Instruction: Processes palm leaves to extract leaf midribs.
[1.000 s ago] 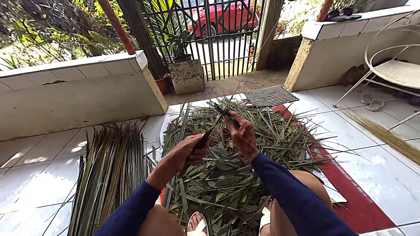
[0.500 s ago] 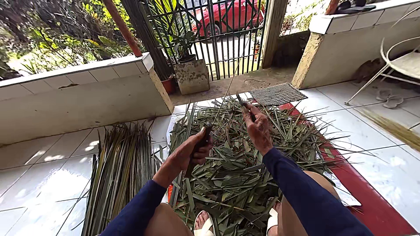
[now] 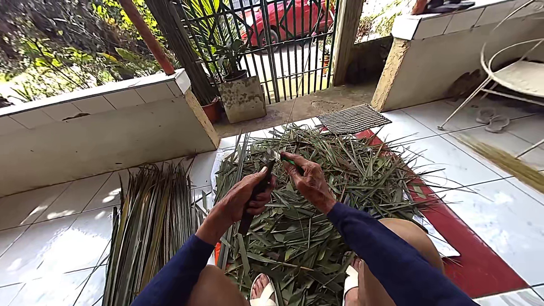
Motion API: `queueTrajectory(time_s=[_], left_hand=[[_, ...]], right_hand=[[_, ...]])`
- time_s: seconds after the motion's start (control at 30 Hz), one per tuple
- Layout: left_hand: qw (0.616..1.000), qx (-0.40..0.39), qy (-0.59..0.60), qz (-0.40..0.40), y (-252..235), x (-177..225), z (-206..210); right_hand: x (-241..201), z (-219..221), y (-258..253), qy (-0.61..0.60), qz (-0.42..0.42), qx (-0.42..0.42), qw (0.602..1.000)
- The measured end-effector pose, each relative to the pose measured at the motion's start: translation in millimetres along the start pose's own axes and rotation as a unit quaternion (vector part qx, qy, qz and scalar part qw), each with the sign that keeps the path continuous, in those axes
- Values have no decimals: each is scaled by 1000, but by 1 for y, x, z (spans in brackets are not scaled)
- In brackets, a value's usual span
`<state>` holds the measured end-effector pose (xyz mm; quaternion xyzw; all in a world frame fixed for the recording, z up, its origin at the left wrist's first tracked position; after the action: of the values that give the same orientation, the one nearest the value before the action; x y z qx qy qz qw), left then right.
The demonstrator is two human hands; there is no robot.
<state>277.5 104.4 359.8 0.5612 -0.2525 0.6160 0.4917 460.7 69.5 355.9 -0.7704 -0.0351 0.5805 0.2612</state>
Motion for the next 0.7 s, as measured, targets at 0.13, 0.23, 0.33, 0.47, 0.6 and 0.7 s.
queueTrajectory(time_s=[0.13,0.23,0.33,0.47,0.6,0.7], left_hand=[[1000,-14,-8,-9,5,-3,4],[1000,-21,-8,-16,9,-5,5],[999,-35,-3,-29,16,-7,6],[998,-40,-9,-44,23,-12,7],[997,-51,-12,-55,30,-18,2],[997,-40,-25,-66,34,-20,-7]], right_hand=[[-1,-12,-9,-5,-11,48,999],[-3,-21,-14,-28,5,65,997],[-2,-28,-17,-49,18,76,996],[8,-40,-32,-74,17,96,992],[24,-57,-56,-91,22,124,988],[41,-73,-70,-104,34,164,980]])
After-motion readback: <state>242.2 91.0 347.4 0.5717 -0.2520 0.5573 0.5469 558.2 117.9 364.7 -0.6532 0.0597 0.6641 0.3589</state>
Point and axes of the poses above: each hand's wrist, its own y-axis away from the middle knuckle, its own z-axis out of the palm, x = y × z, the point moved 5 cm from there along -y, towards the middle knuckle, and after that the axes turned 14 degrees about -y, right-handed, at the moved point
